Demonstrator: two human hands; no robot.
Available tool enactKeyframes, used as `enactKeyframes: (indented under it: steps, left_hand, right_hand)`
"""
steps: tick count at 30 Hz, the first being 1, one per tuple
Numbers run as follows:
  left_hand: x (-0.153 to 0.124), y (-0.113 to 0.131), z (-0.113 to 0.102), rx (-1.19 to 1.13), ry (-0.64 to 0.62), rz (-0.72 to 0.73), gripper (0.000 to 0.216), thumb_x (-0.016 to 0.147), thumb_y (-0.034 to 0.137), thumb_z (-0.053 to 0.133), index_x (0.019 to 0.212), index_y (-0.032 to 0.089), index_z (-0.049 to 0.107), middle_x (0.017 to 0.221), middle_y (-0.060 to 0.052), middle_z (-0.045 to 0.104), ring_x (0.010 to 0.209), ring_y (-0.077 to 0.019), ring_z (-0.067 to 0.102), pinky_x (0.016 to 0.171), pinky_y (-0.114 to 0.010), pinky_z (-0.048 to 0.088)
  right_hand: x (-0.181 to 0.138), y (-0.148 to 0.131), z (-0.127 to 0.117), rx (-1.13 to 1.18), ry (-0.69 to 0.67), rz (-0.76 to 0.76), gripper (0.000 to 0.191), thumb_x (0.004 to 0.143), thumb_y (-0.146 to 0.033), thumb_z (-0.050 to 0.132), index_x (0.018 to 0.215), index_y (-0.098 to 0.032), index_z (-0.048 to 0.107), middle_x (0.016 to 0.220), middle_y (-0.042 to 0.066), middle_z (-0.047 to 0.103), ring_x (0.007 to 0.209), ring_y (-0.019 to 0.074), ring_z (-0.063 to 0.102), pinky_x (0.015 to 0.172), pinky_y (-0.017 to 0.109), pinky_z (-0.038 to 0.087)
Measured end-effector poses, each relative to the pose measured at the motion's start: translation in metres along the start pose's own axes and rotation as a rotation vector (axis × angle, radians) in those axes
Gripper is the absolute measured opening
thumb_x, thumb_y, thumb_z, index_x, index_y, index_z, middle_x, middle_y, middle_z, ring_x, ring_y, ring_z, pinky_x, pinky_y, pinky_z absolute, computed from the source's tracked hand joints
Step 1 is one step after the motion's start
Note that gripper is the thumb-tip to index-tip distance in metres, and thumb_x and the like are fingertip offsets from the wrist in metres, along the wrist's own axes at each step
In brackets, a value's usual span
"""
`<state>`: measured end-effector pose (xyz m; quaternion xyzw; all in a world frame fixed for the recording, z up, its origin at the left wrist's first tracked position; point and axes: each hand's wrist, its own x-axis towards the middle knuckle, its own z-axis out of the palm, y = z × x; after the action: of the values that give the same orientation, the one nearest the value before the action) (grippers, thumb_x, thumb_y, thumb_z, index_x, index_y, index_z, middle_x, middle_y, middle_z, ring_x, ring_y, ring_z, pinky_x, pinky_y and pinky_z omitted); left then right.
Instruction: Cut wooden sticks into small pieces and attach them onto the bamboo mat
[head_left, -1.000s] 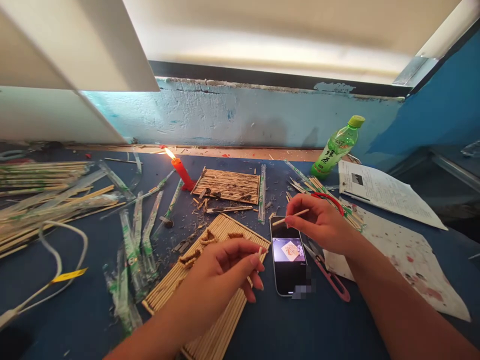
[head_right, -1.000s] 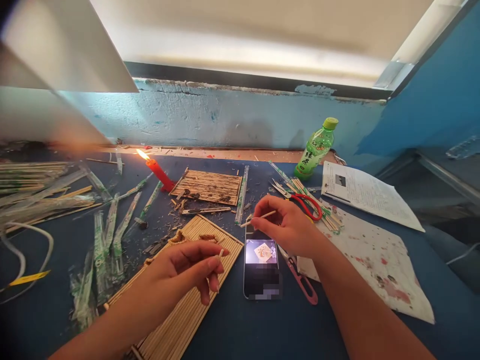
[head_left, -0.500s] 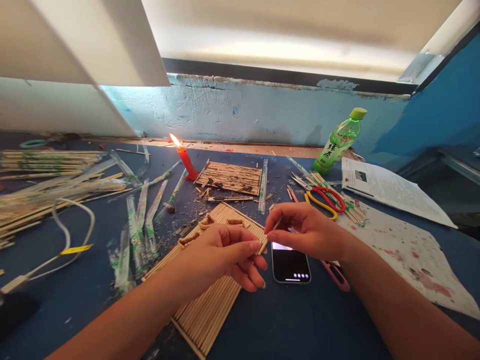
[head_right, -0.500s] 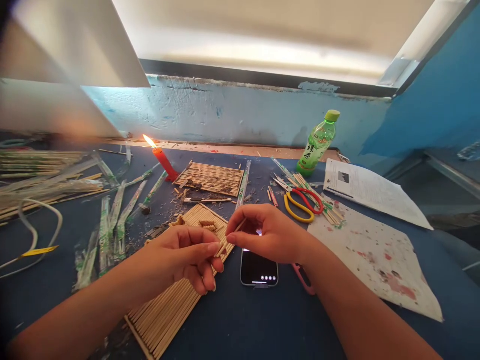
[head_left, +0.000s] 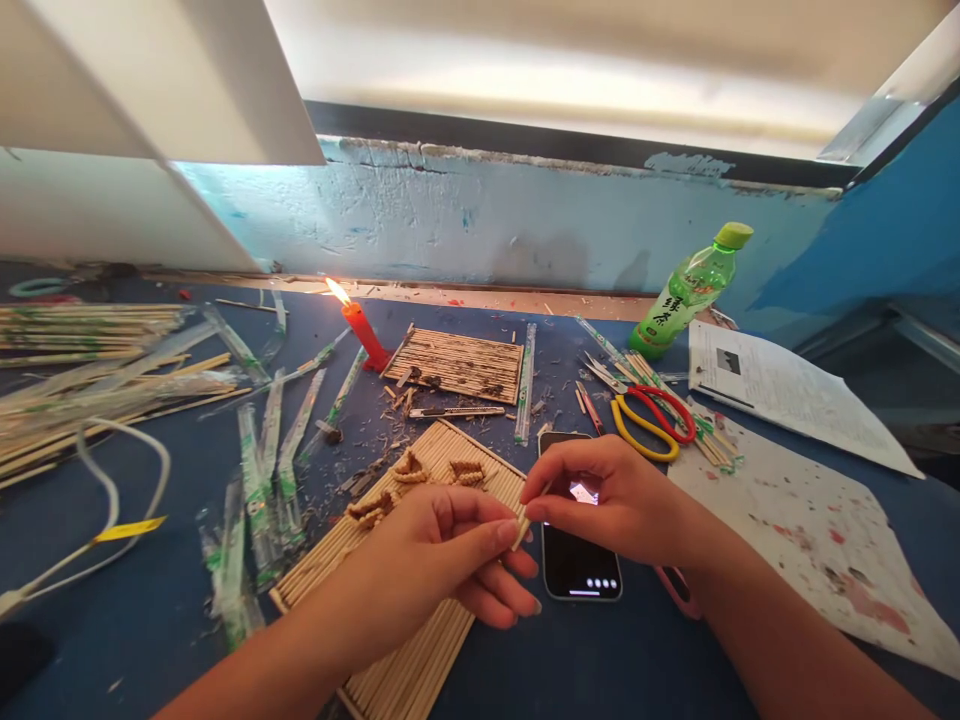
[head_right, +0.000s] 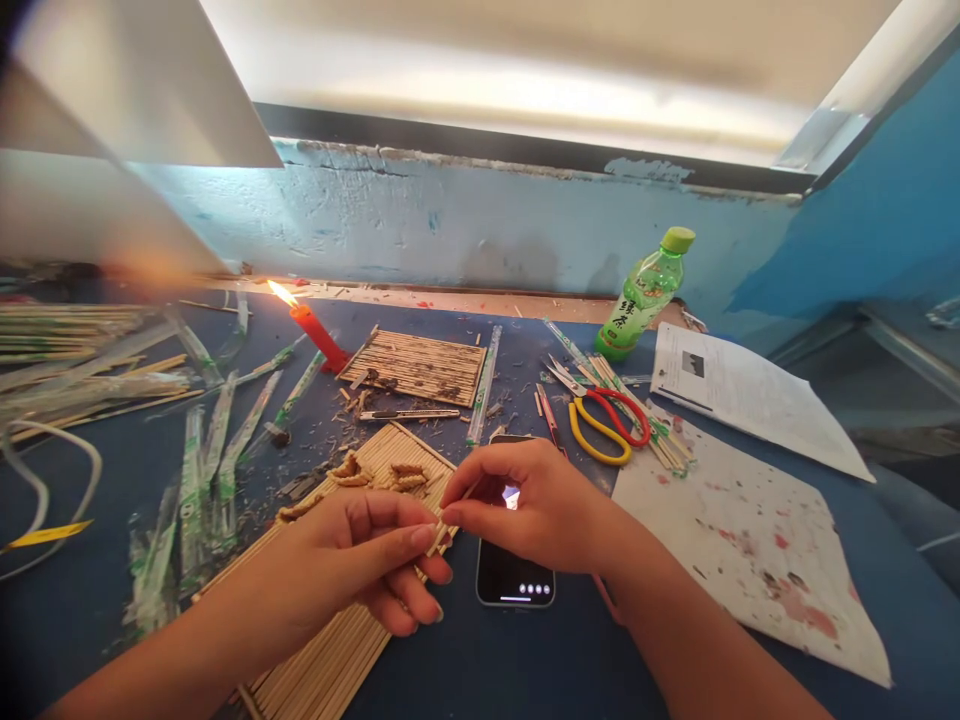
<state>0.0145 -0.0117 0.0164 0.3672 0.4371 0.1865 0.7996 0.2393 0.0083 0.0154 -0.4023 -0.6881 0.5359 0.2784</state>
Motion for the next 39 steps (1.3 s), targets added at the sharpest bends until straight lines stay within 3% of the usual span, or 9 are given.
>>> enactKeyframes:
  steps: [9, 26, 39]
  left_hand:
    - [0.001, 0.001, 0.0, -0.022, 0.026, -0.006, 0.029, 0.087, 0.041, 0.082, 0.089, 0.013, 0.076, 0.085, -0.007, 0.083, 0.069, -0.0152, 0.08, 0.061, -0.019, 0.062]
    - [0.002, -0.008, -0.005, 0.054, -0.06, 0.012, 0.021, 0.094, 0.034, 0.077, 0.094, 0.013, 0.077, 0.088, -0.007, 0.084, 0.077, -0.0165, 0.081, 0.066, -0.02, 0.065]
    - [0.003, -0.012, -0.006, -0.123, -0.109, -0.017, 0.017, 0.096, 0.029, 0.073, 0.089, 0.013, 0.076, 0.083, -0.009, 0.084, 0.072, -0.017, 0.081, 0.06, -0.018, 0.065]
  right_hand:
    - [0.001, 0.005, 0.0, 0.039, 0.017, -0.011, 0.01, 0.09, -0.028, 0.08, 0.093, -0.018, 0.079, 0.084, 0.002, 0.076, 0.075, 0.0145, 0.065, 0.072, 0.026, 0.053]
    - [-0.003, 0.003, 0.005, -0.045, -0.018, -0.081, 0.007, 0.091, -0.023, 0.079, 0.093, -0.016, 0.078, 0.082, 0.001, 0.076, 0.073, 0.0117, 0.068, 0.068, 0.021, 0.052]
    - [-0.003, 0.002, 0.003, 0.012, -0.016, -0.032, 0.014, 0.092, -0.03, 0.078, 0.094, -0.016, 0.076, 0.082, 0.002, 0.076, 0.074, 0.0133, 0.067, 0.069, 0.024, 0.053]
